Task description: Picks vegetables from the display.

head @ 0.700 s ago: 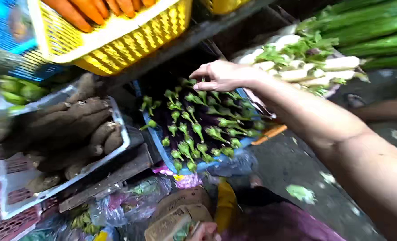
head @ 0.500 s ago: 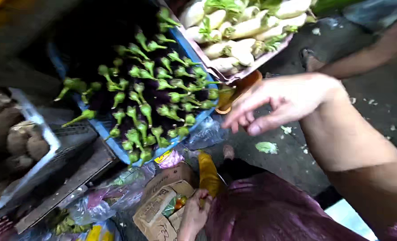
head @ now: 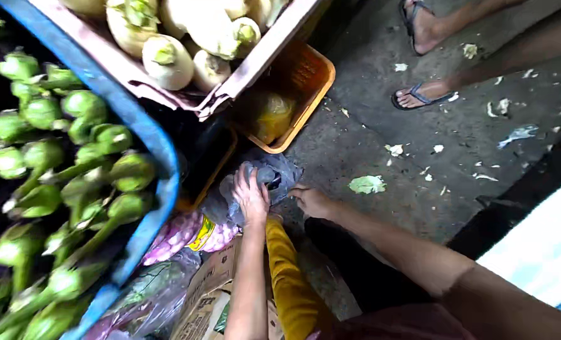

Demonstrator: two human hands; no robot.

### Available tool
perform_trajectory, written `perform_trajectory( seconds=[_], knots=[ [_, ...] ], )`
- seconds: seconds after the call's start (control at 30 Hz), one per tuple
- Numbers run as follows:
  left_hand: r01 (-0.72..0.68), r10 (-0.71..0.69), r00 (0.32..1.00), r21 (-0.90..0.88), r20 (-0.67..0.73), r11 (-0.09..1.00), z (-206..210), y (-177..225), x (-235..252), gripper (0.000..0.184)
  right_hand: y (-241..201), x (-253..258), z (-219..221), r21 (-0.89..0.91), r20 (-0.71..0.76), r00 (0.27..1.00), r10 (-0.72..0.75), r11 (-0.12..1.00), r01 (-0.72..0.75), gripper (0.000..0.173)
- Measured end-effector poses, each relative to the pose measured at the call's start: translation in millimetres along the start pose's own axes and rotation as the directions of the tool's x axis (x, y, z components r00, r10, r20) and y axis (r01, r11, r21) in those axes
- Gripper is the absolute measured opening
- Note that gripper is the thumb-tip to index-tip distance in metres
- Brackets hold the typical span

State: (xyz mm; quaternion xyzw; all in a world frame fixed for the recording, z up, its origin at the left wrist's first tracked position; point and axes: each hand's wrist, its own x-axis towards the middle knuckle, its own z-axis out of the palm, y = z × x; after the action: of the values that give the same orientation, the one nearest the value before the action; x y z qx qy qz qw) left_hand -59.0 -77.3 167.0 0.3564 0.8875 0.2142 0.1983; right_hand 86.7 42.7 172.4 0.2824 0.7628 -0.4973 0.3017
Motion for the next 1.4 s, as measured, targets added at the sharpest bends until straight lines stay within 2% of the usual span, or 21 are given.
perform_trajectory(
  seconds=[0.07,0.1,0.13,0.17,0.2,0.27,0.33,0.37,0.47,0.6,0.67,0.73,0.8,0.9,0.93,1.07,1.1,1.17,1.2,1.3,1.4],
  knots=[
    [-0.211,0.202,0.977,-0.167,-0.068,0.963,7,8,0,0.02,5,33,10,-0.082,0.022,1.0,0.001,0.997,0.0,0.045],
    [-0.193,0.216,0.974,-0.254,0.065,0.948,13,13,-3,0.02,9,45,13,-0.154,0.07,0.996,0.06,0.987,-0.048,0.049],
    [-0.08,0.158,0.941,-0.258,0.298,0.963,22,15,-5,0.024,14,54,16,-0.217,0.124,0.983,0.134,0.971,-0.105,0.049],
    [0.063,0.019,0.828,-0.126,0.561,0.99,33,14,0,0.028,22,59,22,-0.259,0.166,0.966,0.196,0.954,-0.149,0.044],
    [0.149,-0.153,0.672,0.069,0.724,0.986,49,10,10,0.033,28,62,25,-0.28,0.198,0.949,0.244,0.942,-0.184,0.04],
    [0.204,-0.421,0.393,0.369,0.818,0.907,89,-7,25,0.042,39,53,30,-0.241,0.191,0.954,0.231,0.953,-0.183,0.038],
    [0.206,-0.487,0.307,0.443,0.818,0.873,131,-35,25,0.053,50,29,40,-0.104,0.11,0.986,0.127,0.988,-0.115,0.043],
    [0.216,-0.485,0.297,0.437,0.822,0.873,148,-45,23,0.058,58,15,47,-0.018,0.066,0.994,0.082,0.997,-0.081,0.042],
    [0.249,-0.468,0.389,0.398,0.793,0.883,176,-54,12,0.06,94,-23,76,0.167,0.063,0.99,0.123,0.977,-0.132,0.036],
    [0.16,-0.475,0.322,0.448,0.819,0.88,182,-49,4,0.065,125,-51,89,0.166,0.268,0.908,0.321,0.913,-0.372,0.037],
    [0.179,-0.396,0.407,0.353,0.823,0.918,184,-64,0,0.061,132,-56,93,0.19,0.263,0.91,0.322,0.907,-0.376,0.036],
    [0.129,-0.286,0.555,0.258,0.781,0.957,171,-73,17,0.059,133,-61,89,0.215,0.258,0.909,0.328,0.897,-0.385,0.036],
    [0.061,-0.262,0.608,0.286,0.749,0.956,164,-89,49,0.067,135,-58,81,0.238,0.223,0.916,0.333,0.893,-0.383,0.035],
    [0.147,-0.4,0.473,0.377,0.785,0.914,193,-129,45,0.076,135,-55,82,0.249,0.239,0.906,0.35,0.88,-0.405,0.036],
    [0.166,-0.396,0.47,0.362,0.789,0.917,205,-133,48,0.075,134,-52,79,0.245,0.249,0.901,0.354,0.877,-0.412,0.036],
    [0.114,-0.181,0.398,0.148,0.899,0.982,206,-102,42,0.053,133,-61,85,0.261,0.256,0.915,0.313,0.889,-0.377,0.036],
    [0.041,-0.185,0.374,0.183,0.909,0.982,198,-94,40,0.048,134,-60,87,0.263,0.261,0.916,0.304,0.891,-0.371,0.036],
    [-0.051,-0.298,0.304,0.328,0.905,0.943,180,-68,29,0.058,135,-63,91,0.25,0.297,0.903,0.31,0.887,-0.387,0.036],
    [-0.062,-0.35,0.316,0.387,0.882,0.92,176,-58,26,0.059,136,-61,91,0.248,0.303,0.901,0.311,0.887,-0.39,0.036],
    [-0.1,-0.408,0.444,0.496,0.798,0.862,181,-50,12,0.053,135,-56,90,0.248,0.299,0.905,0.302,0.891,-0.379,0.036],
    [-0.108,-0.455,0.478,0.564,0.752,0.819,198,-55,6,0.052,132,-52,83,0.257,0.288,0.908,0.304,0.889,-0.379,0.036]
  ],
)
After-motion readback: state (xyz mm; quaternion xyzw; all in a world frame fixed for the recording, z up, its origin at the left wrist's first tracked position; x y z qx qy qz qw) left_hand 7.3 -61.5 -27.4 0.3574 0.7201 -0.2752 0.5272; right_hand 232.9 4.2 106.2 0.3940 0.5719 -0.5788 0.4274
